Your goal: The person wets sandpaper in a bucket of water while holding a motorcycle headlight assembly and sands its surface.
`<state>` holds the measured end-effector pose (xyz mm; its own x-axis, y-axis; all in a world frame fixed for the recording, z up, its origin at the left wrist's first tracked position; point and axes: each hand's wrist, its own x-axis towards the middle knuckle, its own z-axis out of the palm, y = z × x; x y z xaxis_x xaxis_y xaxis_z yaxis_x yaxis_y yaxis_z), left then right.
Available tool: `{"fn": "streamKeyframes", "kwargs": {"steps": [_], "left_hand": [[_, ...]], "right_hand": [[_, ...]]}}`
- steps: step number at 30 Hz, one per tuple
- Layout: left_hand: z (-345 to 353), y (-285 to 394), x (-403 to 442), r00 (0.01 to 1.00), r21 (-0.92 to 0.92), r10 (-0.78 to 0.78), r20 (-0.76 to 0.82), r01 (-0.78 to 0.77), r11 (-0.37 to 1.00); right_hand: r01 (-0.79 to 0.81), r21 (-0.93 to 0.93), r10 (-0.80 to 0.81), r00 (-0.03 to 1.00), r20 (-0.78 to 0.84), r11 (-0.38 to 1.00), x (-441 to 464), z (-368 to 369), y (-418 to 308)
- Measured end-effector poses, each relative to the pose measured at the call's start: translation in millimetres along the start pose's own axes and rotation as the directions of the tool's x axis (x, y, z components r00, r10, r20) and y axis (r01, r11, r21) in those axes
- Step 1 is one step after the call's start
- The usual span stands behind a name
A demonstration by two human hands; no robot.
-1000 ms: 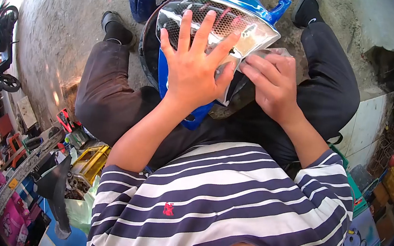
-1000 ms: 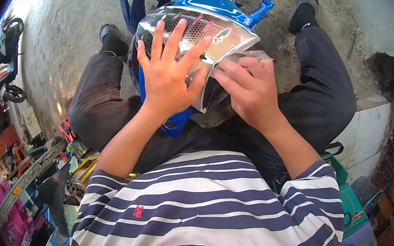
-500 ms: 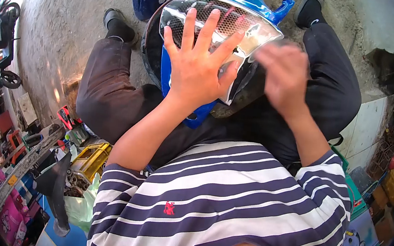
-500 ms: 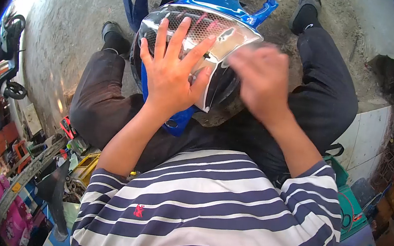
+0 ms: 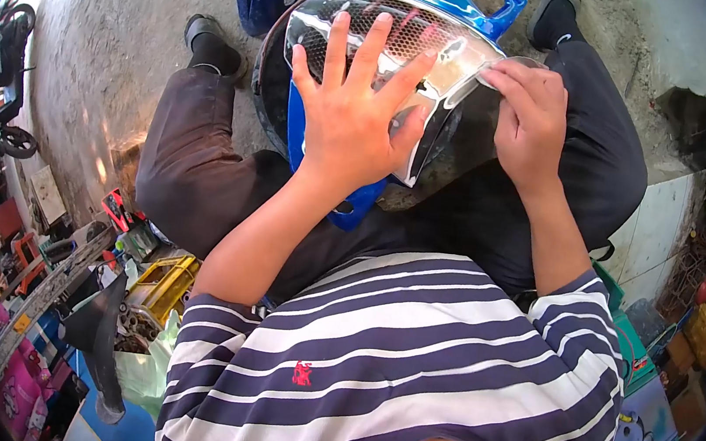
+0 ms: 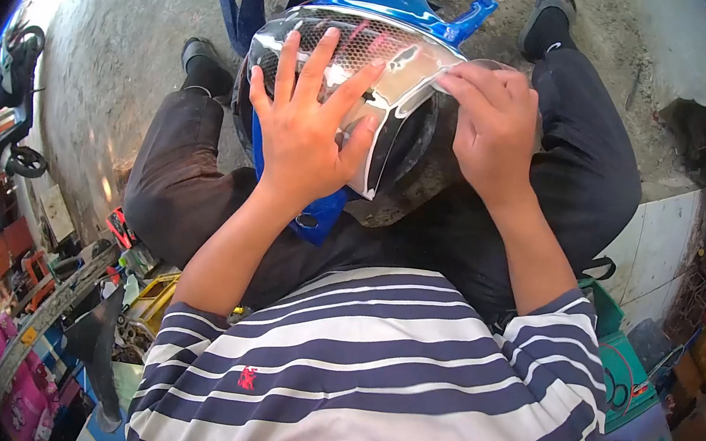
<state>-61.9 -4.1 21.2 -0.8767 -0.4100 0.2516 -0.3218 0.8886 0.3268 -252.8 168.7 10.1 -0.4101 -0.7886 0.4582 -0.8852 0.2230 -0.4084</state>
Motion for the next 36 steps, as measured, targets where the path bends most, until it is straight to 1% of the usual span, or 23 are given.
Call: {"fn": "streamKeyframes", "kwargs": {"steps": [3, 6, 7, 8, 10, 12, 13, 16, 17, 20, 21, 24, 25, 26, 28, 30, 31, 34, 35, 36], "left_hand": [[-1, 1, -1, 1.000, -0.001, 0.002, 0.002, -0.002, 1.000], [1, 1, 1, 1.000, 0.001, 0.005, -0.002, -0.005, 1.000], [1, -1, 0, 1.000, 0.005, 0.003, -0.004, -0.003, 1.000], [0, -1, -2, 1.000, 0.007, 0.003, 0.001, -0.003, 1.000], [0, 1, -3, 1.000, 0.007, 0.009, 0.004, -0.009, 1.000], [-1, 2, -2, 1.000, 0.014, 0.009, 0.012, -0.009, 1.000], [-1, 3, -2, 1.000, 0.019, 0.006, 0.019, -0.007, 1.000], [1, 2, 1, 1.000, 0.029, 0.004, 0.003, -0.004, 1.000], [0, 1, -1, 1.000, 0.028, 0.003, 0.005, -0.003, 1.000], [1, 2, -1, 1.000, 0.011, 0.011, 0.002, -0.011, 1.000], [1, 1, -1, 1.000, 0.005, 0.008, 0.001, -0.008, 1.000], [2, 0, 0, 1.000, -0.004, 0.000, -0.002, 0.000, 1.000], [2, 0, -1, 1.000, -0.005, 0.000, -0.003, 0.000, 1.000], [1, 0, -1, 1.000, -0.008, 0.000, -0.005, 0.000, 1.000], [1, 1, -1, 1.000, 0.000, 0.007, -0.007, -0.007, 1.000], [0, 2, -2, 1.000, -0.009, 0.006, 0.004, -0.006, 1.000], [1, 2, -2, 1.000, -0.011, 0.005, 0.003, -0.005, 1.000], [-1, -1, -2, 1.000, -0.003, 0.000, 0.004, 0.000, 1.000], [-1, -2, -3, 1.000, -0.004, 0.000, 0.003, 0.000, 1.000], [-1, -1, -2, 1.000, -0.009, 0.005, -0.001, -0.005, 1.000]], "right_hand": [[0.121, 0.081, -0.128, 0.987, 0.092, 0.989, -12, -1, -31], [0.114, 0.080, -0.121, 0.990, 0.075, 0.990, -3, -2, -24], [0.056, 0.004, -0.056, 0.997, 0.054, 0.998, 2, -2, -17], [0.062, 0.014, -0.062, 0.998, -0.029, 0.998, 3, 5, 2], [0.051, -0.002, -0.051, 0.998, 0.025, 0.999, -3, 1, -13], [0.134, 0.092, -0.143, 0.985, 0.095, 0.987, -10, -2, -33], [0.143, 0.072, -0.152, 0.979, 0.133, 0.987, -8, -6, -34], [0.072, 0.005, -0.073, 0.997, 0.015, 0.997, 1, 1, 0], [-0.004, 0.037, 0.005, 1.000, -0.013, 0.999, 1, 2, 7], [0.125, 0.088, -0.131, 0.989, 0.067, 0.988, -9, -3, -27], [0.148, 0.090, -0.159, 0.980, 0.119, 0.985, -14, -4, -37], [0.081, 0.067, -0.084, 0.996, 0.040, 0.994, -5, -2, -16], [0.031, 0.028, -0.032, 0.999, 0.024, 0.999, -1, -2, -4], [-0.015, 0.063, 0.017, 0.999, -0.035, 0.998, 0, 0, 5], [0.026, 0.028, -0.027, 0.999, 0.025, 0.999, -7, 0, -19], [0.136, 0.101, -0.145, 0.986, 0.086, 0.986, -11, -4, -38], [0.163, 0.086, -0.170, 0.982, 0.079, 0.983, -7, -5, -34], [0.001, 0.014, -0.001, 1.000, 0.001, 1.000, -2, 1, 6], [-0.035, 0.038, 0.035, 0.999, -0.005, 0.999, -4, 2, 5], [0.029, 0.075, -0.031, 0.999, 0.033, 0.997, -6, 0, -8]]}}
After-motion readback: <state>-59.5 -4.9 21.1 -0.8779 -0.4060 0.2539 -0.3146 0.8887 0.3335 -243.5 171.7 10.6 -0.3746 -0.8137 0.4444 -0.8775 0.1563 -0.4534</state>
